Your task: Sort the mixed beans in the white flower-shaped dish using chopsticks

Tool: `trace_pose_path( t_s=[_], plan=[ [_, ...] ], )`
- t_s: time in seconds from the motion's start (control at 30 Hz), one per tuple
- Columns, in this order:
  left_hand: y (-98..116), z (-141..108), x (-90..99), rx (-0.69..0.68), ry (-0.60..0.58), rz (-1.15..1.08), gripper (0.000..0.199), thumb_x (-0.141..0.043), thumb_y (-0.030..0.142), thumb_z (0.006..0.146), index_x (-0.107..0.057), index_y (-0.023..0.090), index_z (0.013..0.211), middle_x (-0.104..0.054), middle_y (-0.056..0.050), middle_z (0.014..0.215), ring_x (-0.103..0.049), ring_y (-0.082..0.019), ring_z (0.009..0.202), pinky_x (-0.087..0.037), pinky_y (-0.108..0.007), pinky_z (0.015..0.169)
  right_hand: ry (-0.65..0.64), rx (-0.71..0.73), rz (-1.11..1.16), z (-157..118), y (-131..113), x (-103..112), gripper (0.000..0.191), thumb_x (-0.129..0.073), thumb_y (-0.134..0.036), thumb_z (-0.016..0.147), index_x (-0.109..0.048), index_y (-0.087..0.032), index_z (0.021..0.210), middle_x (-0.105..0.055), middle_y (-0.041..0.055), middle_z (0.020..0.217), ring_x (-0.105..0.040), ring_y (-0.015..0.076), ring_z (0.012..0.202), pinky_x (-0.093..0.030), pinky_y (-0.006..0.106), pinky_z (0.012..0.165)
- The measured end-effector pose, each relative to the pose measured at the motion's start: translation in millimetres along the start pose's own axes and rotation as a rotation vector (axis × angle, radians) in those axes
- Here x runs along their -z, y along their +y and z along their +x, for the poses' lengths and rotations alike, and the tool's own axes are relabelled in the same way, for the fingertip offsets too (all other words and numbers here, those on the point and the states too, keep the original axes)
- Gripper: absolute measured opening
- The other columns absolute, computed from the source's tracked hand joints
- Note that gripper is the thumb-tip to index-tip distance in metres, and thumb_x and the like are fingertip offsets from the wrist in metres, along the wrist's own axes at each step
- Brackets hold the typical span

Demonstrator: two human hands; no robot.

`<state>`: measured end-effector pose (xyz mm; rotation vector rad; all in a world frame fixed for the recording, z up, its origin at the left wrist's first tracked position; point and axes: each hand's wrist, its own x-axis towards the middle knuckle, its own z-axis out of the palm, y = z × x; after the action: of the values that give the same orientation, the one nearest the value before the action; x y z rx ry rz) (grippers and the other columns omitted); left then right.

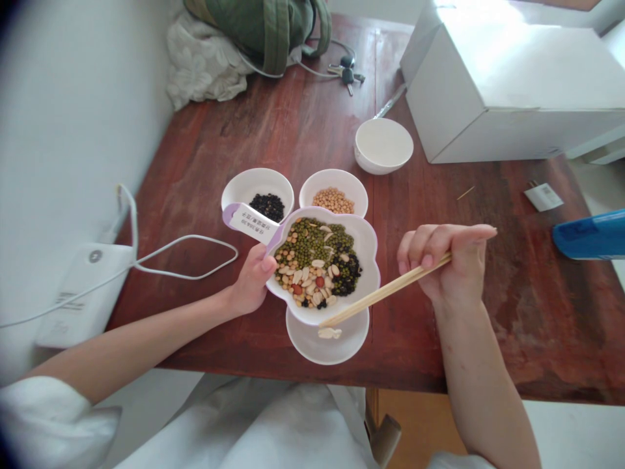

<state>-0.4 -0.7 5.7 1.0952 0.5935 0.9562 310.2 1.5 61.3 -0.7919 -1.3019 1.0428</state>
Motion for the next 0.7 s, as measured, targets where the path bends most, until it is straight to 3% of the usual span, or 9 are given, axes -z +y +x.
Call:
trace_pose_path(
  t_s=[0.13, 0.3, 0.53, 0.7],
  plan=[
    [-1, 0, -0.1, -0.016, -0.003, 0.006, 0.070, -0.069, 0.074, 0.098, -0.076, 0.016, 0.137, -0.084, -0.017, 0.129, -0.078, -0.039, 0.126, -0.065, -0.049, 0.105, 0.085, 0.053, -0.013, 3, 0, -1, 0.079, -0.073, -0.082, 0.090, -0.060, -0.022, 0.042, -0.036, -0.0030, 0.033, -0.036, 0.0106, 0.025, -0.035, 0.025, 0.027],
    [0, 1, -2.0, -0.012, 0.004, -0.006, 0.076, -0.070, 0.075, 0.096, -0.073, 0.017, 0.144, -0.083, -0.017, 0.132, -0.075, -0.040, 0.132, -0.062, -0.051, 0.112, 0.216, 0.087, -0.098, -3, -4, -10, 0.080, -0.070, -0.078, 0.096, -0.061, -0.022, 0.039, -0.048, 0.0011, 0.036, -0.049, 0.0157, 0.028, -0.043, 0.029, 0.031],
    [-1, 0, 0.2, -0.011, 0.007, 0.015, 0.074, -0.069, 0.074, 0.097, -0.075, 0.016, 0.142, -0.082, -0.018, 0.135, -0.079, -0.038, 0.123, -0.065, -0.049, 0.105, 0.114, 0.128, -0.158, -7, -10, -11, 0.080, -0.065, -0.077, 0.099, -0.067, -0.021, 0.042, -0.054, 0.0033, 0.037, -0.055, 0.0186, 0.030, -0.049, 0.032, 0.032],
    [-1, 1, -0.7, -0.020, -0.002, -0.004, 0.072, -0.070, 0.073, 0.097, -0.075, 0.015, 0.141, -0.084, -0.017, 0.130, -0.078, -0.039, 0.125, -0.065, -0.048, 0.105, 0.127, 0.125, -0.175, -10, -10, -10, 0.078, -0.068, -0.079, 0.096, -0.068, -0.022, 0.043, -0.055, 0.0018, 0.038, -0.055, 0.0181, 0.031, -0.049, 0.032, 0.034]
  ],
)
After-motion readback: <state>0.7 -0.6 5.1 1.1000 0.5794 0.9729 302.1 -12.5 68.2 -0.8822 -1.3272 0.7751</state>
